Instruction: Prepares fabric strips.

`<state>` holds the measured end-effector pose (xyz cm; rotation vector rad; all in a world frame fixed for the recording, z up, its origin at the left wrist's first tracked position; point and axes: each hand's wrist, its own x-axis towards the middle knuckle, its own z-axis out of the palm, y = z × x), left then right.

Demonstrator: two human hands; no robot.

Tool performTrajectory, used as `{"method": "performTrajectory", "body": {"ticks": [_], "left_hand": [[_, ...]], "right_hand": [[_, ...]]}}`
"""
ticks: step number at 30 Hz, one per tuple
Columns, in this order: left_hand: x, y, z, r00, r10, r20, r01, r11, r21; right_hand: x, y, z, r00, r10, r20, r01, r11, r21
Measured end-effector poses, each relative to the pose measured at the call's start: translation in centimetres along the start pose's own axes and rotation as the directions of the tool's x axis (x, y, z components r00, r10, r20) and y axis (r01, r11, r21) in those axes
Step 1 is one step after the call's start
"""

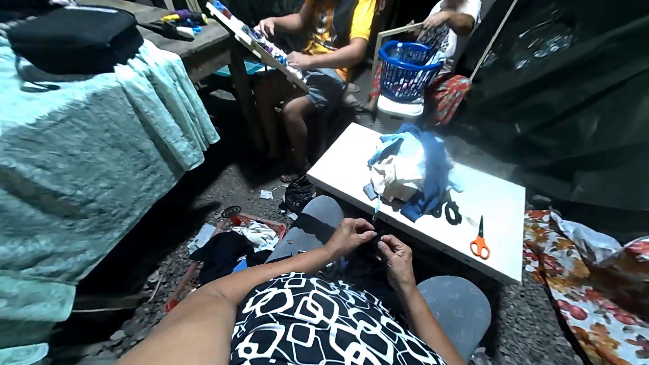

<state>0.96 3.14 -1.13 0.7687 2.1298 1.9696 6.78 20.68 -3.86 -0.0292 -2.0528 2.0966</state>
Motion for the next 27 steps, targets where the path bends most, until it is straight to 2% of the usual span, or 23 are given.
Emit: {"method": "performTrajectory", "body": {"ticks": [7,9,12,14,18,23,27], "left_hand": [[0.2,0.4,-0.6,0.992,-0.091,0.092,0.081,0.991,0.111],[-0.1,0.2,-0.2,0.99,-0.129,0.053,0.126,0.991,0.042],[-0.6,-0.3,0.8,0.966,-0.258,-0.032,0.245,0.947,-0.209],[-0.7,-0.2,1.0,0.951,-0.304,-0.051,0.277,0.916,-0.289],[-0.5,0.2,0.6,0.957,-0.289,-0.036,0.271,0.928,-0.254],[-0.6,0.2,0.6,0.958,-0.287,0.011,0.281,0.928,-0.245],[-1.2,-0.2,0.6,0.98,-0.191,-0.054,0.176,0.962,-0.209]], "right_hand": [[0.1,0.7,-0.5,0.996,-0.042,0.073,0.045,0.998,-0.036],[0.0,0.7,-0.3,0.997,-0.033,0.065,0.034,0.999,-0.019],[0.1,0.5,-0.2,0.999,-0.015,0.047,0.016,1.0,-0.012],[0.1,0.4,-0.3,0.999,-0.015,0.04,0.016,1.0,-0.022],[0.1,0.6,-0.5,0.997,-0.054,0.056,0.056,0.997,-0.046],[0.2,0.4,-0.6,0.998,-0.025,0.063,0.028,0.999,-0.043],[0.1,-0.5,-0.2,0.998,0.047,0.033,-0.046,0.999,-0.029]]}}
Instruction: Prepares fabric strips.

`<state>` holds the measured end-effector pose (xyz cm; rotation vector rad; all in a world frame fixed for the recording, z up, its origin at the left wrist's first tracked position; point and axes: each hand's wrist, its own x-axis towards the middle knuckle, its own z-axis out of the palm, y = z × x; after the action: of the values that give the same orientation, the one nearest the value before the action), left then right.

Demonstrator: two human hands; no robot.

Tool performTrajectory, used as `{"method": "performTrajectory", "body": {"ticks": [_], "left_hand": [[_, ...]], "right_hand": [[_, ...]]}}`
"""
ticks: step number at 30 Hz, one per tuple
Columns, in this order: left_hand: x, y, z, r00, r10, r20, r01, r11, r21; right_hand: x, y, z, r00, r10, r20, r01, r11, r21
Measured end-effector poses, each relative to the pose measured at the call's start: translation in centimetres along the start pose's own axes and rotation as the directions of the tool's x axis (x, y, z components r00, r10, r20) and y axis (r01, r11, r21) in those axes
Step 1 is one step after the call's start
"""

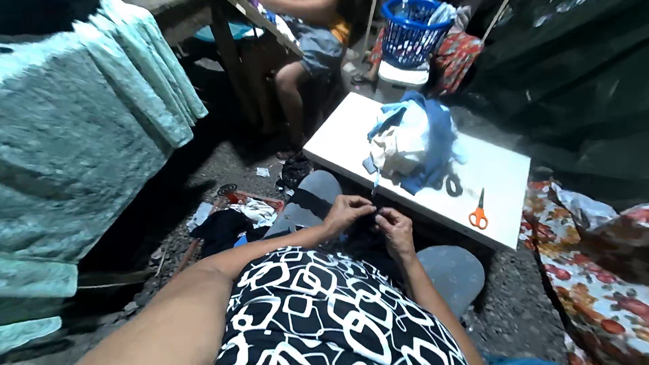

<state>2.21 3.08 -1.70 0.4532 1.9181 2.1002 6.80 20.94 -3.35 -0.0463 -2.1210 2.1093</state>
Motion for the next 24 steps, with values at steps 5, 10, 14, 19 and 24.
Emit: {"method": "performTrajectory", "body": {"ticks": [5,10,14,19,24], "left_hand": [[-1.0,-1.1,-0.5,0.999,0.046,-0.007,-0.046,0.999,0.002],[-0.5,-1.5,0.6,0.998,-0.051,-0.032,0.049,0.997,-0.062],[0.9,-2.9,0.5,0.982,0.191,0.012,-0.183,0.921,0.344],[2.3,-5.6,2.6,0.88,0.214,0.424,-0.471,0.516,0.716],[-0.4,-0.9,6.5,0.706,-0.488,0.514,-0.523,0.13,0.842]], "right_hand": [[-0.9,0.4,-0.7,0.995,-0.029,0.098,0.024,0.998,0.05],[-1.0,-0.3,-0.2,0.996,-0.013,0.084,0.013,1.0,0.006],[0.6,-1.0,-2.4,0.981,-0.157,0.11,0.19,0.872,-0.452],[9.0,-11.0,-5.6,0.909,-0.406,0.097,0.346,0.602,-0.719],[11.4,-17.1,11.5,0.912,-0.401,0.085,0.397,0.813,-0.426]]}}
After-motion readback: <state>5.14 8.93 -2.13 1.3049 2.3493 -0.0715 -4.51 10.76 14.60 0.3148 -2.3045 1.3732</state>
